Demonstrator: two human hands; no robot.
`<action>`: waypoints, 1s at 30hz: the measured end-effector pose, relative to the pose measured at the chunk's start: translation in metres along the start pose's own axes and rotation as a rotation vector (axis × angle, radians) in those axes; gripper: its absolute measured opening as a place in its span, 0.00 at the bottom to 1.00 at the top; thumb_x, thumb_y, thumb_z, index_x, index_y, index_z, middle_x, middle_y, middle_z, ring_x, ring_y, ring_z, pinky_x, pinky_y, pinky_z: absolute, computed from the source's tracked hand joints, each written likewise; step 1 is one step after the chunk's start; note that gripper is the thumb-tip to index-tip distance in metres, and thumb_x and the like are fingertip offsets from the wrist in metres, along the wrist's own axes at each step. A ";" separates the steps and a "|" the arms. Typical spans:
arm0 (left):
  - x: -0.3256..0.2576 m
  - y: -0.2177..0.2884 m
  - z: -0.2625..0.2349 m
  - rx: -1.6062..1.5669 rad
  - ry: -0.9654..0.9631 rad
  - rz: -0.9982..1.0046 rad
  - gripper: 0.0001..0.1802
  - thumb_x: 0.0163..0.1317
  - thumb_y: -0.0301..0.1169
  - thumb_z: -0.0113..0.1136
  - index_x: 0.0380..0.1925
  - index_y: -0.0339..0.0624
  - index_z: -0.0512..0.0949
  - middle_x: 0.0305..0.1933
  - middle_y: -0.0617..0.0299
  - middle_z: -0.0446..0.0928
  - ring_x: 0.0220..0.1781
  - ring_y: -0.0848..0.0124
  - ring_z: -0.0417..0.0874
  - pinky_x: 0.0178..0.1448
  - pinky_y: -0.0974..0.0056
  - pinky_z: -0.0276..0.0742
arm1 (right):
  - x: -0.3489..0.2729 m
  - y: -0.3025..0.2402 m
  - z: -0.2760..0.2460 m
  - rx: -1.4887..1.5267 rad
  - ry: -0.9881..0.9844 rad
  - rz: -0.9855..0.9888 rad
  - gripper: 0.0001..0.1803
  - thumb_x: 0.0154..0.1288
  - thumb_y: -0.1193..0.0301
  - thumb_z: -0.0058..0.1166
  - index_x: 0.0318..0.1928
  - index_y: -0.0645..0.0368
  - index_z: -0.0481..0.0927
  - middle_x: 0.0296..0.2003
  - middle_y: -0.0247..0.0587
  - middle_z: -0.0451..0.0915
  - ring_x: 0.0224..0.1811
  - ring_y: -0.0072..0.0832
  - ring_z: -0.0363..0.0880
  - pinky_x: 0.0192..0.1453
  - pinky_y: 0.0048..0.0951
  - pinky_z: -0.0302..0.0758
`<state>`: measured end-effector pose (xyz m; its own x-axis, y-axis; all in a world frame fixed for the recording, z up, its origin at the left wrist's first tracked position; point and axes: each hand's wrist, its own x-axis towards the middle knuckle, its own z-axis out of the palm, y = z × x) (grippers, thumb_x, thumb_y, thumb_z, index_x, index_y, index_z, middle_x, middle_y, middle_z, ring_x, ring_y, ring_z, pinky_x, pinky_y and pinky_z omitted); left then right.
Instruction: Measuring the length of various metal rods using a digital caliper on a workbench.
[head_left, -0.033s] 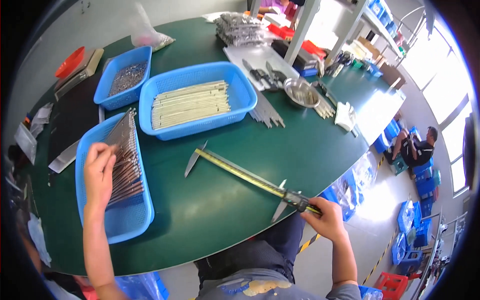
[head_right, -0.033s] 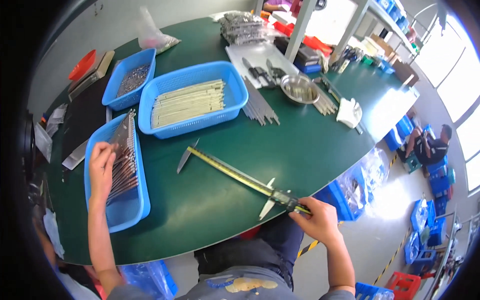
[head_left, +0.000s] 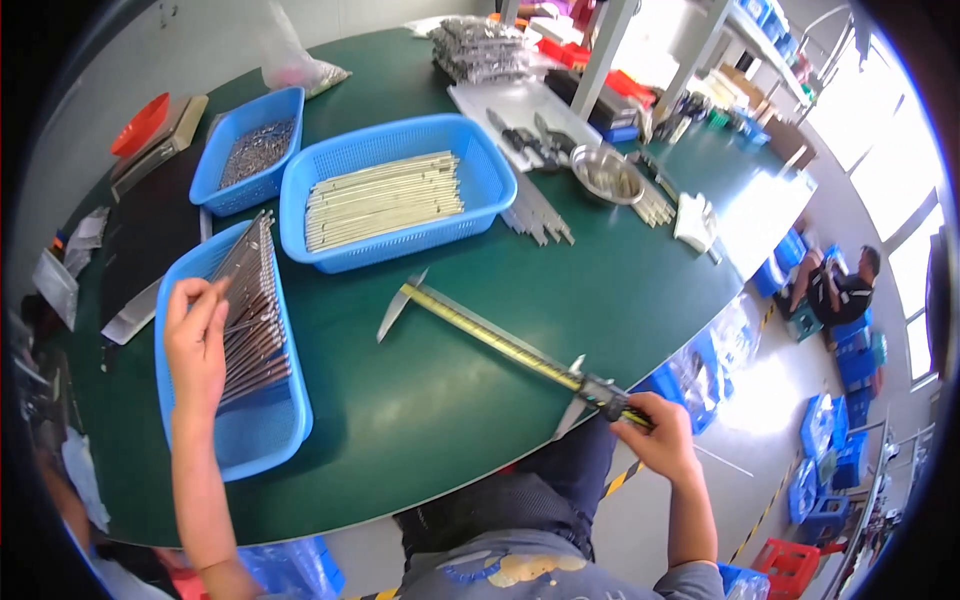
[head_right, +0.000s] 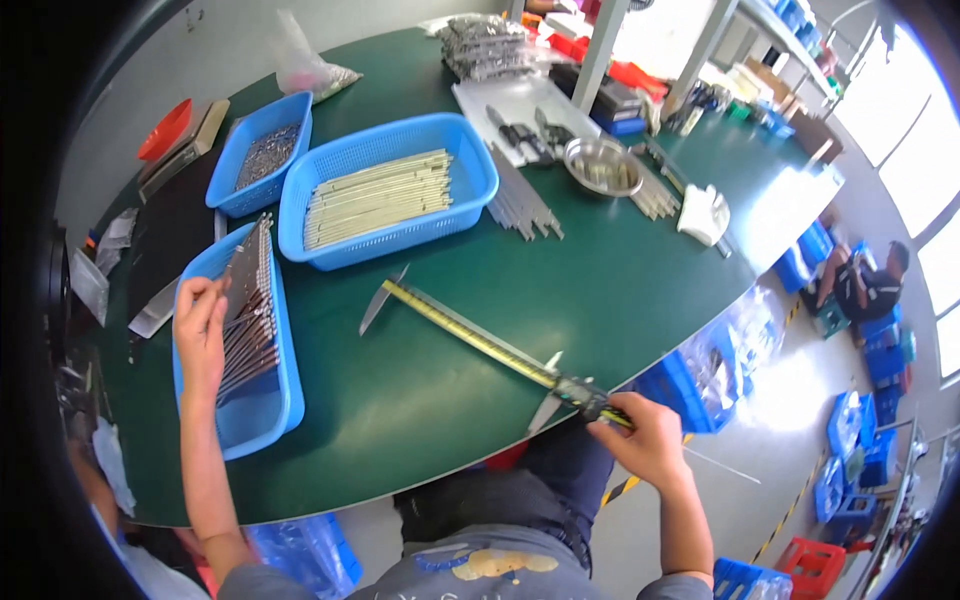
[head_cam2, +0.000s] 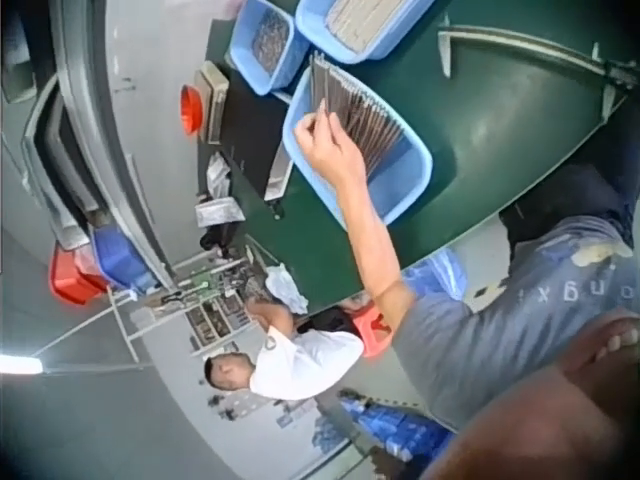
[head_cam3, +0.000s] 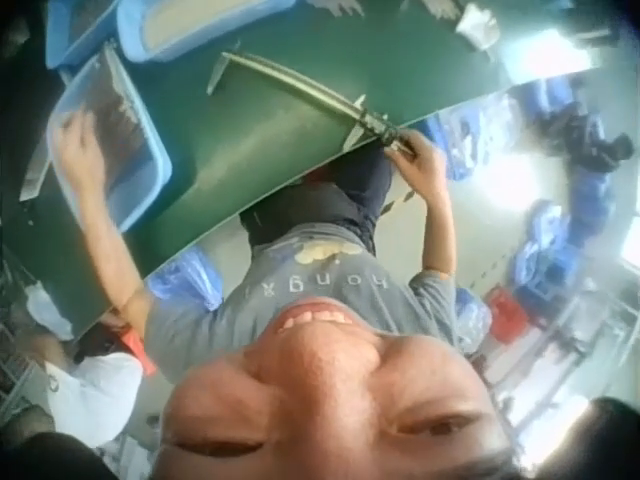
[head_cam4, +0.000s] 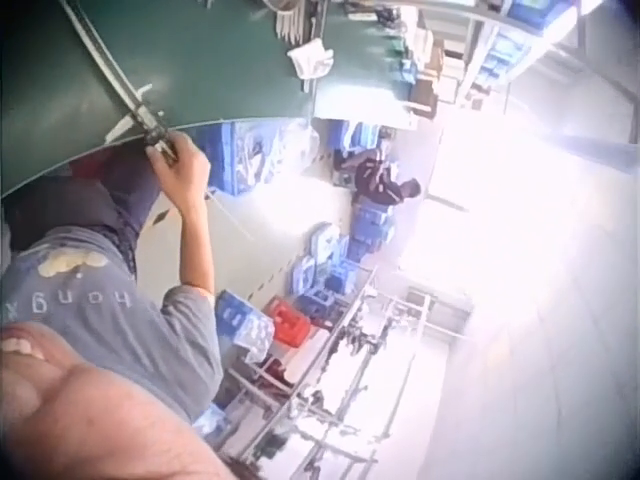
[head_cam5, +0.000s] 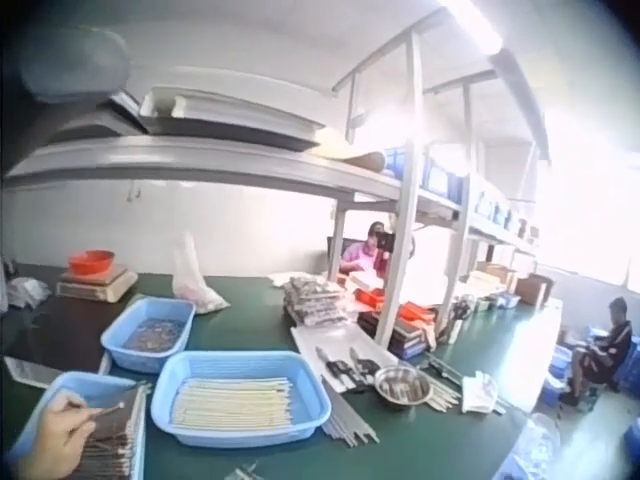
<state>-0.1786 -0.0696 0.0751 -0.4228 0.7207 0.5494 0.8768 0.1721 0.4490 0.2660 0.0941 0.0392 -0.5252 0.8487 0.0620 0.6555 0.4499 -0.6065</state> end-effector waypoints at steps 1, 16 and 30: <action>0.004 0.012 -0.003 0.055 0.117 0.038 0.14 0.56 0.18 0.52 0.44 0.33 0.77 0.35 0.59 0.70 0.38 0.69 0.73 0.42 0.70 0.69 | -0.010 0.007 0.000 0.035 0.014 0.041 0.16 0.44 0.70 0.66 0.35 0.62 0.78 0.21 0.39 0.75 0.20 0.27 0.73 0.28 0.24 0.71; -0.041 0.164 0.173 -0.202 -0.204 0.855 0.12 0.42 0.26 0.61 0.31 0.42 0.81 0.32 0.63 0.74 0.37 0.68 0.79 0.42 0.64 0.80 | -0.067 0.057 -0.042 0.122 0.247 0.241 0.18 0.55 0.76 0.61 0.46 0.70 0.74 0.30 0.31 0.75 0.33 0.15 0.71 0.39 0.17 0.69; -0.033 0.172 0.153 -0.256 0.063 0.821 0.11 0.40 0.27 0.66 0.28 0.44 0.83 0.29 0.65 0.74 0.35 0.69 0.78 0.45 0.60 0.81 | -0.058 0.037 -0.031 0.183 0.143 0.206 0.20 0.54 0.72 0.60 0.46 0.70 0.75 0.30 0.37 0.77 0.31 0.18 0.71 0.38 0.20 0.69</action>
<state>0.0211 0.0389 0.0259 0.3036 0.5109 0.8042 0.8352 -0.5489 0.0334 0.3376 0.0701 0.0374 -0.3013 0.9532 0.0254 0.6248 0.2174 -0.7499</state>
